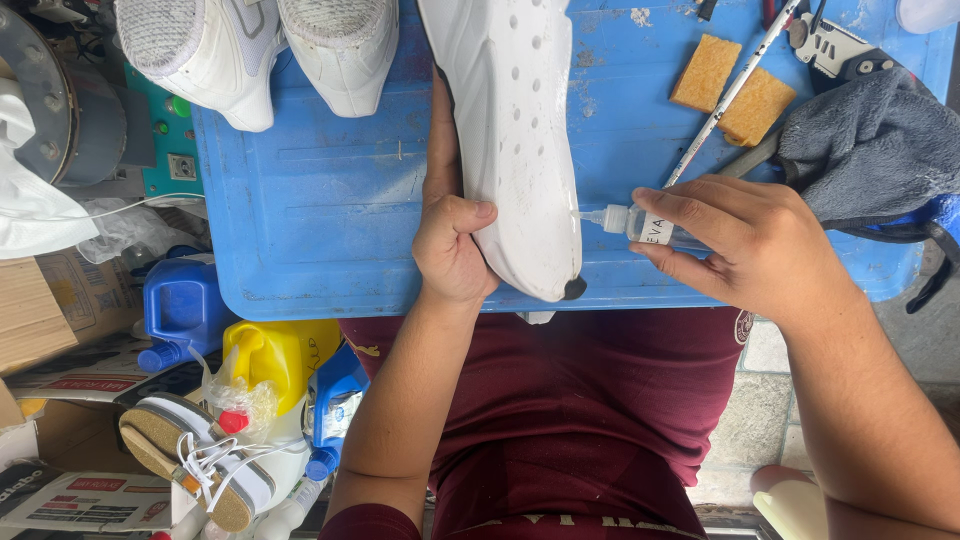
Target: The person applies a clear liquid from a small bottle labeled 'EVA' onto the surface of a white shoe sole. They systematically cover the entire sole, including the edges and perforations, while holding the sole in their left hand and the bottle in their right. The task is performed on a blue workbench in a cluttered workshop environment.
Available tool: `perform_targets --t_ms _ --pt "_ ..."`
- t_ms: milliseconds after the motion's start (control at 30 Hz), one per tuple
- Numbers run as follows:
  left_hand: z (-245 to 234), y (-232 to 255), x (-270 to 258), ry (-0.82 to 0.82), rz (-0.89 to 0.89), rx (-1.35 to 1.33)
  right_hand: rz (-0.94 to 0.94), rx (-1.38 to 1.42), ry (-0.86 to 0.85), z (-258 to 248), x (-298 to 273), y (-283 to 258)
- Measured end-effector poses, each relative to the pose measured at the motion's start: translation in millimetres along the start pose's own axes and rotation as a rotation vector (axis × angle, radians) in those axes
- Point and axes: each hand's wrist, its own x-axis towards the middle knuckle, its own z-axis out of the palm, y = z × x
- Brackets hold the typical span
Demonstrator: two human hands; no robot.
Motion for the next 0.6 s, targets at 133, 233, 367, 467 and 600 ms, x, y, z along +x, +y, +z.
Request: perform_targets --t_ms 133,233,367,467,600 --pt "9.7 11.8 -7.1 -0.024 -0.124 -0.171 -0.017 0.367 0.05 0.9 -7.9 12.7" --pt "12.0 19.8 -14.3 -0.02 -0.244 -0.267 0.141 0.583 0.176 0.9 -24.4 15.7" --pt "6.8 24.0 -17.8 -0.049 -0.39 -0.387 0.39 0.909 0.369 12.5 -43.4 17.3" --pt "2.7 24.4 -23.3 -0.084 -0.461 -0.449 0.366 1.128 0.508 22.8 -40.3 25.9" --pt "0.4 27.4 -43.2 -0.179 -0.551 -0.555 0.391 1.17 0.594 31.4 -27.9 18.0"
